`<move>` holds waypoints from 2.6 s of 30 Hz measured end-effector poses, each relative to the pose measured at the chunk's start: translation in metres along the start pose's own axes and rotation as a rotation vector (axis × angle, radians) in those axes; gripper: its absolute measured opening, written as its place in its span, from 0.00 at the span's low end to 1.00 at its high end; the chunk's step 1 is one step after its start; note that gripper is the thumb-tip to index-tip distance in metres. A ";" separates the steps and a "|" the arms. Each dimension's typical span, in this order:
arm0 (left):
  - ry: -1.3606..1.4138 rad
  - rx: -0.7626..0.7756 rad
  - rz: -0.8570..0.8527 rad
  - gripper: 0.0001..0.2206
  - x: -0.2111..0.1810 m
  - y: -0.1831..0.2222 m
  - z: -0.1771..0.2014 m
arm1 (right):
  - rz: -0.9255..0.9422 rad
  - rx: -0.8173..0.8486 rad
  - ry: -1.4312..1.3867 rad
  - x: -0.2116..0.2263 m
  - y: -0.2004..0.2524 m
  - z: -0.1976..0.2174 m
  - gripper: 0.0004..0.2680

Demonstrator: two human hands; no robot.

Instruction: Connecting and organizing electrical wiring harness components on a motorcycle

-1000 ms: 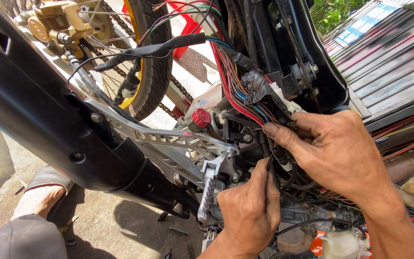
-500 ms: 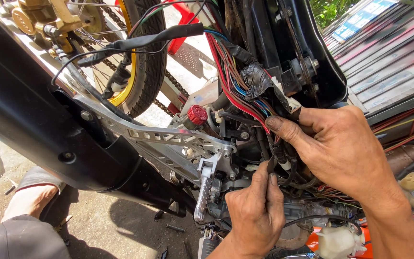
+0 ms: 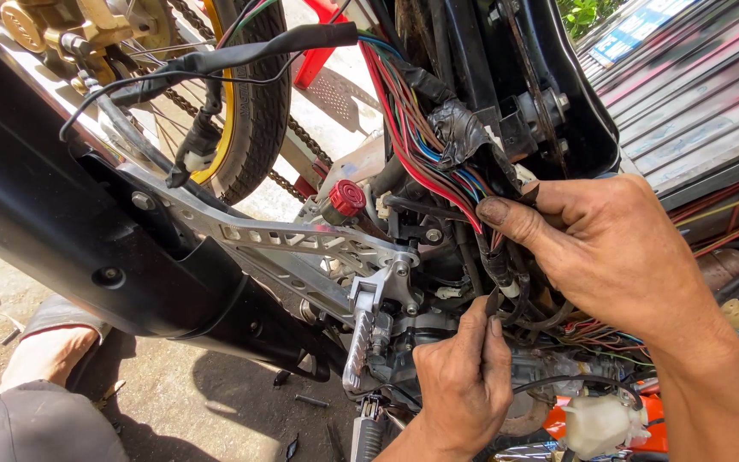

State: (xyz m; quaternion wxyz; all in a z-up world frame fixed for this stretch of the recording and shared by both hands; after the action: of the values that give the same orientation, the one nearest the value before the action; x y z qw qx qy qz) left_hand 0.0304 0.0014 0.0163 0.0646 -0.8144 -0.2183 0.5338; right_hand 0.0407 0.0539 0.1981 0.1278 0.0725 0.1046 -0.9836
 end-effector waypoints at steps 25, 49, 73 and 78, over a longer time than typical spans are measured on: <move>0.580 0.231 0.504 0.13 -0.007 -0.070 0.039 | -0.197 -0.109 -0.339 0.014 0.018 -0.007 0.10; 1.012 0.252 0.640 0.09 0.030 -0.061 0.011 | -0.108 -0.232 -0.261 0.030 0.046 -0.016 0.13; 0.528 0.047 0.227 0.07 -0.002 -0.071 0.043 | 0.212 -0.769 0.321 0.050 0.062 -0.072 0.03; 0.499 0.076 0.274 0.10 0.006 -0.070 0.037 | 0.327 -0.649 0.116 0.031 0.063 -0.062 0.04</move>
State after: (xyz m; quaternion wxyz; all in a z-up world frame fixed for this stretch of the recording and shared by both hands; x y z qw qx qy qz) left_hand -0.0211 0.0615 0.0195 0.0741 -0.9394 -0.0633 0.3286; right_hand 0.0344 0.0013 0.1208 0.2936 0.0996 0.4054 -0.8600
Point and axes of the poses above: each hand's wrist, its own y-axis away from the middle knuckle, its own z-axis out of the back of the hand, x = y × z, the point moved 4 cm from there along -y, towards the middle knuckle, and after that the axes turned 14 degrees about z, right-handed, at the moved point
